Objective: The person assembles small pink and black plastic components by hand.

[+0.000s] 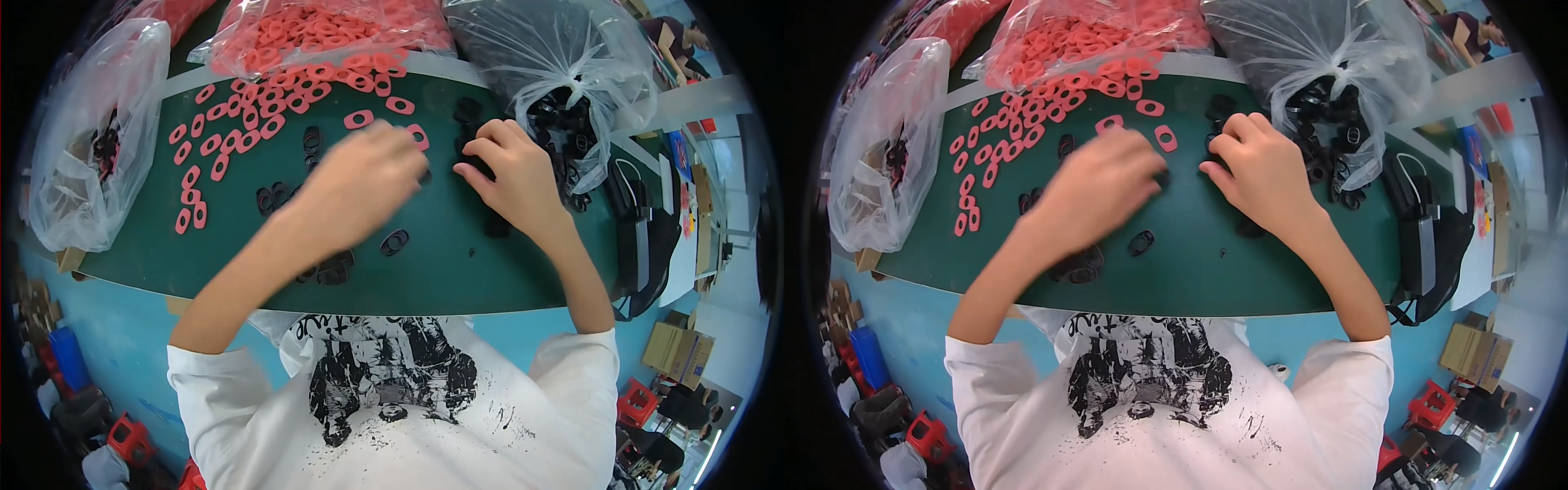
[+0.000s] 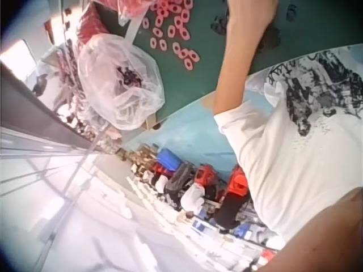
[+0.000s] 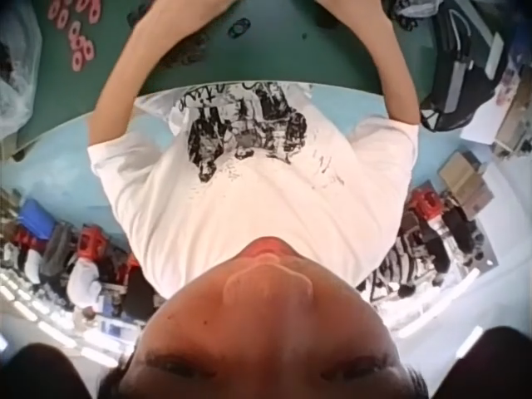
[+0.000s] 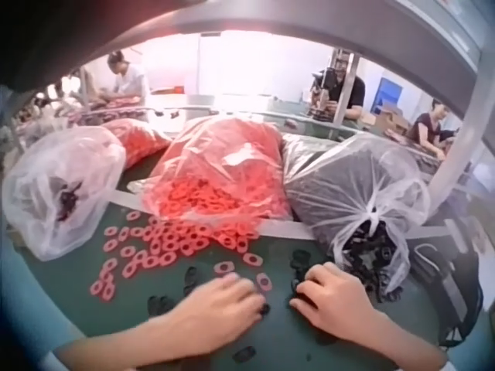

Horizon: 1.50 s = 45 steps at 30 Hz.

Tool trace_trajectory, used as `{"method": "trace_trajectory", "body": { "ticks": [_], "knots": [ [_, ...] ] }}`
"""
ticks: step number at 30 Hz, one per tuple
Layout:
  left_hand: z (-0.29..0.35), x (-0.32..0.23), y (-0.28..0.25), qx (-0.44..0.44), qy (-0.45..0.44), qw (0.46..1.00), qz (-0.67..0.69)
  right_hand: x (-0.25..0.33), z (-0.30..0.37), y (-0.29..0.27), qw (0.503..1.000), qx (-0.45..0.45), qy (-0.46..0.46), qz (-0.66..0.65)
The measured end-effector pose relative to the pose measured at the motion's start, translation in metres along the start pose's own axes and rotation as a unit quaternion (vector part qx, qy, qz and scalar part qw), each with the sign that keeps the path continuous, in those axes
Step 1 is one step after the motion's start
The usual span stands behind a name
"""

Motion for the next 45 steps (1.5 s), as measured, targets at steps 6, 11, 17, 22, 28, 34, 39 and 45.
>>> {"method": "trace_trajectory", "body": {
  "ticks": [6, 11, 17, 22, 28, 34, 39, 45],
  "knots": [
    [-0.023, 0.046, -0.011, -0.017, -0.002, 1.0, 0.021, 0.01, 0.005, 0.007, 0.998, 0.037, -0.042, -0.026],
    [-0.036, 0.046, 0.007, 0.058, 0.035, 0.997, 0.023, 0.006, 0.003, 0.004, 0.994, 0.053, -0.017, -0.094],
    [-0.044, 0.046, 0.006, 0.137, 0.014, 0.989, 0.051, 0.004, -0.002, 0.011, 0.99, 0.025, -0.023, -0.139],
    [-0.028, 0.032, 0.009, 0.095, 0.015, 0.995, 0.039, -0.009, -0.004, 0.02, 0.959, 0.075, 0.07, -0.265],
    [-0.019, 0.027, 0.008, 0.119, -0.05, 0.99, 0.059, -0.007, -0.008, 0.003, 0.981, -0.006, 0.007, -0.195],
    [-0.014, 0.028, 0.013, 0.07, -0.155, 0.984, 0.051, -0.023, 0.0, -0.018, 0.972, 0.031, 0.062, -0.224],
    [-0.015, 0.024, 0.014, 0.027, -0.109, 0.992, 0.054, 0.006, -0.004, 0.01, 0.988, 0.087, -0.024, -0.124],
    [-0.013, 0.01, 0.026, 0.024, -0.145, 0.989, -0.009, -0.015, -0.041, -0.01, 0.978, 0.038, 0.003, -0.203]
  ]
}}
Point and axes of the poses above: each hand's wrist, its own z-axis away from the middle knuckle, its own y-axis out of the palm, x = y × z, the point moved 6 cm from there along -z, towards the middle knuckle, and after that the axes turned 10 degrees about x, right-handed, at the moved point
